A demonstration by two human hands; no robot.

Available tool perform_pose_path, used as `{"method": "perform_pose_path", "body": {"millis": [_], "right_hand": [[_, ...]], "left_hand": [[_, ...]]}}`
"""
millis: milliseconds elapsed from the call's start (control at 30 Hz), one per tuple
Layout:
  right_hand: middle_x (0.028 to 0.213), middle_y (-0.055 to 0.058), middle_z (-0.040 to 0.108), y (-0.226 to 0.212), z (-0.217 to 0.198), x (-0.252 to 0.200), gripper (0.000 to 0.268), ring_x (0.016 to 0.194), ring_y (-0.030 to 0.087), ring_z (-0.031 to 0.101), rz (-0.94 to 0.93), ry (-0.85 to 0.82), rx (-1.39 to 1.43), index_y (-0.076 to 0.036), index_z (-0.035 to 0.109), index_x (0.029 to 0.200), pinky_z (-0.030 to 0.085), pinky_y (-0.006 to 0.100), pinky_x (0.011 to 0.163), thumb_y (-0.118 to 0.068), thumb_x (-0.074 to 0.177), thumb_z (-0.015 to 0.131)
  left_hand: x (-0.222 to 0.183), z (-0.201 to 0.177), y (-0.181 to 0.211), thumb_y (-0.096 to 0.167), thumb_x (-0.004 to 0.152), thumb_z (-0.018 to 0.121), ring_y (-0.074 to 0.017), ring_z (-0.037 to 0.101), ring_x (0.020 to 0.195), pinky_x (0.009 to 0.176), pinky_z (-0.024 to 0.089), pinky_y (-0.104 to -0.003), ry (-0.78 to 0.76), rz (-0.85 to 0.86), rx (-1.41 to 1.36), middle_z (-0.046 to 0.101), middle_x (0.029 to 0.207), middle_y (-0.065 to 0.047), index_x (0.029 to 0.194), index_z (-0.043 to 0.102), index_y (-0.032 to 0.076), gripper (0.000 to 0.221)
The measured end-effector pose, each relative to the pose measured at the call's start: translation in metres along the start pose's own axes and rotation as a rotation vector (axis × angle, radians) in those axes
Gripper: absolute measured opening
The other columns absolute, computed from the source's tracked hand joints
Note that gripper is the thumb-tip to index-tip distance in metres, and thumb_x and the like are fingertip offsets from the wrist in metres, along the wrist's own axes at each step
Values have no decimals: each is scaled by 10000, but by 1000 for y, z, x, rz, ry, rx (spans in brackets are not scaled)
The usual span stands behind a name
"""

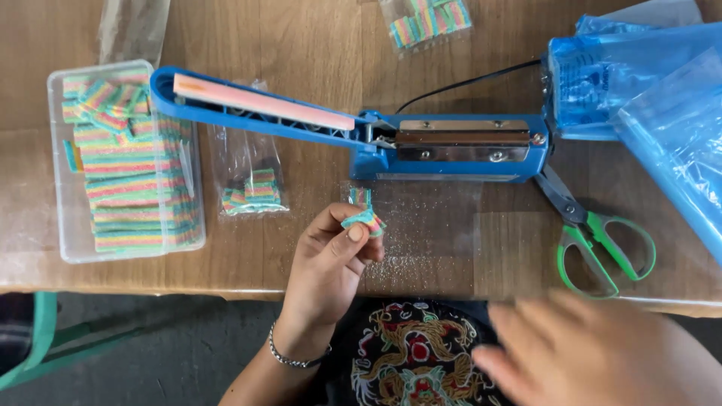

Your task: Trimming and folding multi-colored candy strips using scissors at a workstation.

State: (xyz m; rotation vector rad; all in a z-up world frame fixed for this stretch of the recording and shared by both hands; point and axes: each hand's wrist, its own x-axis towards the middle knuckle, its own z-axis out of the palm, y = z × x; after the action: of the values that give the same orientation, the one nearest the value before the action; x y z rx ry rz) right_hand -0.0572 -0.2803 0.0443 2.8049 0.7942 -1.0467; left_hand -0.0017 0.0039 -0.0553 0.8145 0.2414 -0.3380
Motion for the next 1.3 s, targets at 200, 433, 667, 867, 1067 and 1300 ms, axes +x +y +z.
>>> {"method": "perform_pose_path", "body": {"millis": [200,433,667,867,1067,1300], "right_hand": [[587,-5,422,-56,32,-33,377,433,260,439,-70,434,-487,-161,541,659,348,471,454,-218,1017,439],[697,164,646,3,87,-24,299,483,323,582,-455,842,-888,35,687,861,470,429,494,-210,956,546],[1417,469,514,74,56,-38,934,1109,678,601,-636,103,-584,-12,420,1521,495,697,896,-431,756,754],[1402,36,661,64,35,7,536,1384,247,570,388,666,170,-132,664,1370,438,495,1118,-408,911,635],[1317,90,681,91,77,21,530,1253,340,617,522,693,209,-98,643,1370,476,496,1061,-339,901,700],[1246,-12,689,96,102,5,498,1295,223,625,676,622,-4,-209,733,1239,483,434,1126,-508,841,734]], "left_hand": [[-1,10,7,220,945,794,-163,684,791,744,570,-279,-135,89,23,741,950,-42,1056,705,76,202],[3,5,7,172,922,798,-171,691,773,725,577,-278,-85,129,11,746,930,-73,1037,705,67,181],[-2,-2,16,195,944,767,-176,659,779,722,537,-289,-73,112,-50,724,892,-73,1032,686,80,166],[3,2,14,139,966,736,-173,658,876,726,567,-249,-105,-39,-260,709,932,-62,1062,700,95,111],[2,14,16,168,955,767,-200,681,944,766,569,-256,-201,-42,-286,752,987,-68,1110,723,108,172],[-2,9,19,177,969,749,-191,666,957,800,560,-263,-199,-9,-338,733,958,-79,1113,720,106,164]]}}
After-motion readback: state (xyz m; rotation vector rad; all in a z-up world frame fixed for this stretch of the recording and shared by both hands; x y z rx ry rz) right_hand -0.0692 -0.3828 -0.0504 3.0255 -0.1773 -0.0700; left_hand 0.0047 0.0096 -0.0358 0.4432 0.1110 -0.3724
